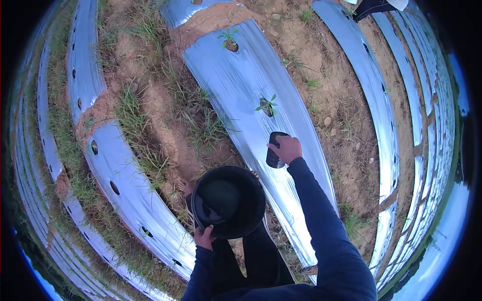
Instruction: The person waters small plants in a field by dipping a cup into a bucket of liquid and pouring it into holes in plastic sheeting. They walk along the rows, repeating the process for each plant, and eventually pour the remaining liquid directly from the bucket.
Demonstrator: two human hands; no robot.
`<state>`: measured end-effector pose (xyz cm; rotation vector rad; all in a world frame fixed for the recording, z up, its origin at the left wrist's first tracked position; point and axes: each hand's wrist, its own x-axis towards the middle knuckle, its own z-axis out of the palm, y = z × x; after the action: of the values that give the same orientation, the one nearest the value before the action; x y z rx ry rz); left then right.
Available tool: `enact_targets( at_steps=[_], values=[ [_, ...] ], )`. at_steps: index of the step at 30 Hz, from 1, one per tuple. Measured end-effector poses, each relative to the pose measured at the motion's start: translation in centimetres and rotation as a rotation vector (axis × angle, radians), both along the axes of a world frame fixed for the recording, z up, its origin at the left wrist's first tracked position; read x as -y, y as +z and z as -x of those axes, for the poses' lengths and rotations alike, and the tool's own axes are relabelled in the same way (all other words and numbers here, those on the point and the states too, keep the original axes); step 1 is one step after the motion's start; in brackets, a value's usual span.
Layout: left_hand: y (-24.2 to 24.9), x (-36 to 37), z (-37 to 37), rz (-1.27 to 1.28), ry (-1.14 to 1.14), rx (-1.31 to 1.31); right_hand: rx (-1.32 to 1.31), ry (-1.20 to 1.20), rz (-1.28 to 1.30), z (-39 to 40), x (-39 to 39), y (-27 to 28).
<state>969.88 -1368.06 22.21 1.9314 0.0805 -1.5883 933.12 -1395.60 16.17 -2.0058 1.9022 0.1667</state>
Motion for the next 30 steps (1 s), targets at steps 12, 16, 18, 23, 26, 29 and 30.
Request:
enact_targets(
  at_steps=[12, 16, 18, 23, 26, 29, 30],
  values=[
    [5.2, 8.7, -11.4, 0.199, -0.288, 0.04, 0.841, 0.057, -0.623, -30.6, -10.4, -3.4],
    [12.2, 10.7, -15.9, 0.395, -0.442, 0.08, 0.732, 0.12, -1.138, -38.9, -8.9, -3.0],
    [15.3, 11.6, -17.7, 0.48, -0.447, 0.072, 0.764, 0.148, -1.041, -42.2, -8.5, -5.2],
    [17.5, 12.2, -21.9, 0.542, -0.525, 0.121, 0.718, 0.29, -0.692, -48.5, -5.8, -13.3],
    [18.4, 13.6, -23.4, 0.551, -0.511, 0.178, 0.709, 0.271, -0.508, -50.8, -4.4, -14.2],
    [17.3, 15.6, -24.8, 0.588, -0.439, 0.248, 0.819, 0.053, -0.244, -51.1, -2.1, -10.1],
    [16.1, 16.3, -25.3, 0.598, -0.409, 0.265, 0.729, 0.085, -0.269, -50.5, -0.7, -6.4]
  ],
)
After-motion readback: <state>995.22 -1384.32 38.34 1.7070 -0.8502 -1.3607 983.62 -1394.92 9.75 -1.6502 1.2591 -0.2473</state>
